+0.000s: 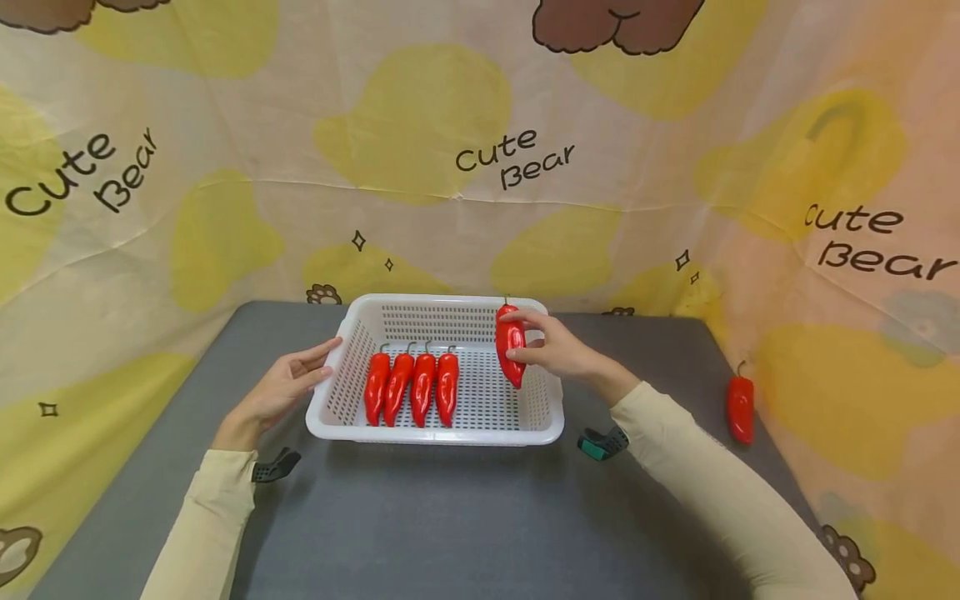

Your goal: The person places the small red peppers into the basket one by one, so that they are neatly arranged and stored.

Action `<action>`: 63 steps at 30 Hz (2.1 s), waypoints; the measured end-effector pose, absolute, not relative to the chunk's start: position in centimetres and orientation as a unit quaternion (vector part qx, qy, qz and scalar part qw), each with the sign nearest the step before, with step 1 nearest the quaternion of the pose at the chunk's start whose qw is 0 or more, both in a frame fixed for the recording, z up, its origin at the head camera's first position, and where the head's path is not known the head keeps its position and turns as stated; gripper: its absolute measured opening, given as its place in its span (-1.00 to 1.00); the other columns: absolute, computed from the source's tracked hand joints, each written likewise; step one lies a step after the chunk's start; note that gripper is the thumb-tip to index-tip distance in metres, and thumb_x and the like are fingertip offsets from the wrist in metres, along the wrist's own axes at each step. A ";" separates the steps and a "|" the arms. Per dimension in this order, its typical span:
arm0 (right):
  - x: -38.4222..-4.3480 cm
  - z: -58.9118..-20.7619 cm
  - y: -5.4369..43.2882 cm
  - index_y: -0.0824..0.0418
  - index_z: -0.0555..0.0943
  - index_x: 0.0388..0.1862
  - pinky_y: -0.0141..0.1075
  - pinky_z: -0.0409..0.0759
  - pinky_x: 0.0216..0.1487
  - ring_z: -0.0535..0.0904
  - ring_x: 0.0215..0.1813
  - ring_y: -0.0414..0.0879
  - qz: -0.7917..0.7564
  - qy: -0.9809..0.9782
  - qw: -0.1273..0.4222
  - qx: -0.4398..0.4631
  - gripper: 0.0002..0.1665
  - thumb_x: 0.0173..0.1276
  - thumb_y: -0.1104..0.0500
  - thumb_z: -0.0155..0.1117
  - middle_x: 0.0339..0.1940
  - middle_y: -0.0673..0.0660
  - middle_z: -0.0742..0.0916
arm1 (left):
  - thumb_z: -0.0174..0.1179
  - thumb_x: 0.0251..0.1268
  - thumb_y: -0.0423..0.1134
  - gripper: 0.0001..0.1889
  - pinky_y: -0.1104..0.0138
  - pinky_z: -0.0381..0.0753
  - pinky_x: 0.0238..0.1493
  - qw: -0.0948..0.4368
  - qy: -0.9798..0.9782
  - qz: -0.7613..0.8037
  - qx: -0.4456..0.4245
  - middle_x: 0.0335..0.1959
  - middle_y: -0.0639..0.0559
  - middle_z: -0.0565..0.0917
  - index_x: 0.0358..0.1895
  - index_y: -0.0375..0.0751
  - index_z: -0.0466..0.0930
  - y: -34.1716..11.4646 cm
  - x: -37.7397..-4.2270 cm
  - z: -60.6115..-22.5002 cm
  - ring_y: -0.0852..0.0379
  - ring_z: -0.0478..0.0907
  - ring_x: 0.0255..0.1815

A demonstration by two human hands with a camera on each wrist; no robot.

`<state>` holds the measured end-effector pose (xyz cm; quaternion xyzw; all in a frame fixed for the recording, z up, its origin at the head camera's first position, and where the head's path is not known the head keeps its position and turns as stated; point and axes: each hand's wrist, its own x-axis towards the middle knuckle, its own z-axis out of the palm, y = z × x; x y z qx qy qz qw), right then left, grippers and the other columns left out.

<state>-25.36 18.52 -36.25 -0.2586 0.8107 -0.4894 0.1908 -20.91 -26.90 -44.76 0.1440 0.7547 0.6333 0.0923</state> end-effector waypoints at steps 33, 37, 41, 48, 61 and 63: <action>-25.1 -42.9 11.5 0.22 0.37 0.46 -0.32 0.64 -0.14 0.53 -0.28 -0.08 -0.404 0.865 0.211 -0.209 -0.25 0.31 0.36 0.37 0.41 0.33 0.44 | 0.17 0.49 -0.25 -0.33 0.39 0.63 0.17 0.090 0.774 0.612 0.132 0.57 -0.30 0.25 0.58 -0.19 0.16 -27.1 -21.1 -44.8 0.46 0.57 0.15; -25.1 -42.9 11.5 0.22 0.38 0.45 -0.32 0.66 -0.23 0.52 -0.42 -0.08 -0.413 0.857 0.216 -0.220 -0.27 0.31 0.39 0.34 0.40 0.35 0.43 | 0.17 0.49 -0.27 -0.34 0.42 0.62 0.16 0.087 0.774 0.613 0.130 0.56 -0.31 0.25 0.58 -0.22 0.17 -27.2 -21.1 -44.7 0.46 0.57 0.15; -24.9 -42.8 11.4 0.26 0.38 0.44 -0.34 0.67 -0.24 0.56 -0.39 -0.08 -0.409 0.858 0.215 -0.227 -0.29 0.31 0.39 0.33 0.37 0.38 0.44 | 0.16 0.49 -0.27 -0.33 0.43 0.61 0.17 0.091 0.772 0.614 0.132 0.56 -0.32 0.25 0.58 -0.22 0.16 -27.1 -21.0 -44.8 0.47 0.56 0.16; -24.9 -42.9 11.4 0.23 0.39 0.45 -0.20 0.70 0.01 0.59 -0.08 0.01 -0.396 0.864 0.220 -0.217 -0.28 0.32 0.34 0.36 0.41 0.32 0.47 | 0.16 0.50 -0.28 -0.34 0.45 0.60 0.17 0.089 0.770 0.617 0.136 0.56 -0.32 0.25 0.58 -0.23 0.16 -27.1 -21.0 -45.0 0.46 0.56 0.17; -24.6 -42.9 11.5 0.16 0.39 0.49 0.01 0.61 0.29 0.49 0.32 0.12 -0.370 0.874 0.233 -0.213 -0.25 0.33 0.32 0.37 0.52 0.30 0.42 | 0.16 0.50 -0.27 -0.34 0.43 0.61 0.18 0.089 0.771 0.615 0.137 0.56 -0.31 0.26 0.58 -0.20 0.17 -26.9 -21.0 -44.9 0.44 0.56 0.19; -24.6 -42.9 11.5 0.11 0.37 0.51 0.02 0.58 0.32 0.51 0.32 0.12 -0.363 0.876 0.244 -0.205 -0.22 0.33 0.28 0.38 0.53 0.27 0.41 | 0.16 0.50 -0.27 -0.34 0.42 0.61 0.18 0.090 0.771 0.615 0.137 0.56 -0.31 0.27 0.58 -0.20 0.17 -26.9 -21.0 -44.9 0.43 0.56 0.19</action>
